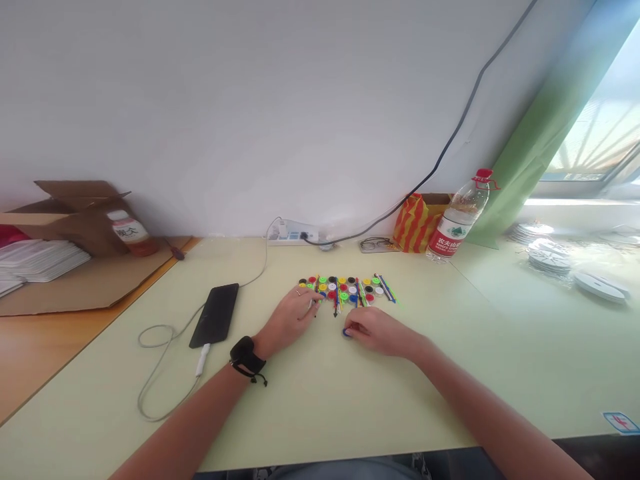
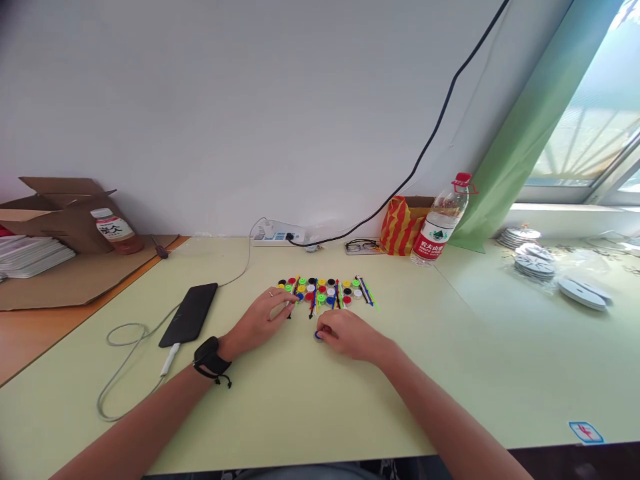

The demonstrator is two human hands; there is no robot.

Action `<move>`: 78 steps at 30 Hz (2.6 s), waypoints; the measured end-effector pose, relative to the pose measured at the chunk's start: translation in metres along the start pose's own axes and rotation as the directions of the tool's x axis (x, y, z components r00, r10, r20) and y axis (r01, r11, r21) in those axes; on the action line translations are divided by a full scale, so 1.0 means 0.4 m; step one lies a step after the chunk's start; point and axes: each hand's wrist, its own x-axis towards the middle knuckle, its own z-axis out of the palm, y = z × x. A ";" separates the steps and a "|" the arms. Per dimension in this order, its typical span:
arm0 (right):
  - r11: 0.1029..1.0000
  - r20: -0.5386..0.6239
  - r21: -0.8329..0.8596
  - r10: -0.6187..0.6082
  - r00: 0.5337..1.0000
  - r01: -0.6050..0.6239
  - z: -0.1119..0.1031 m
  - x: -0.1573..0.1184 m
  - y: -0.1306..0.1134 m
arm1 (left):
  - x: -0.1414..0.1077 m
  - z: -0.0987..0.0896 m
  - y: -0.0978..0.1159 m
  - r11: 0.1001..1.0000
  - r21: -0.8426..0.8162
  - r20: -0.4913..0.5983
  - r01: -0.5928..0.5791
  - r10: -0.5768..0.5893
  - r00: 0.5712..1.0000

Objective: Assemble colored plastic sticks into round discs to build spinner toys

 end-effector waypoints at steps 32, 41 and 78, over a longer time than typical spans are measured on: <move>0.767 -0.540 0.004 0.542 0.644 -0.642 -0.103 -0.003 0.256 | -0.014 0.022 0.088 0.998 -0.042 0.326 -0.043 0.054 0.944; 0.924 -0.599 0.120 0.360 0.715 -0.364 -0.101 -0.004 0.213 | -0.019 0.025 0.087 0.998 -0.041 0.299 -0.038 0.049 0.953; 0.897 -0.229 0.424 0.240 0.943 -0.125 0.034 -0.014 0.035 | -0.017 0.087 0.093 0.979 -0.190 0.207 -0.076 0.116 0.971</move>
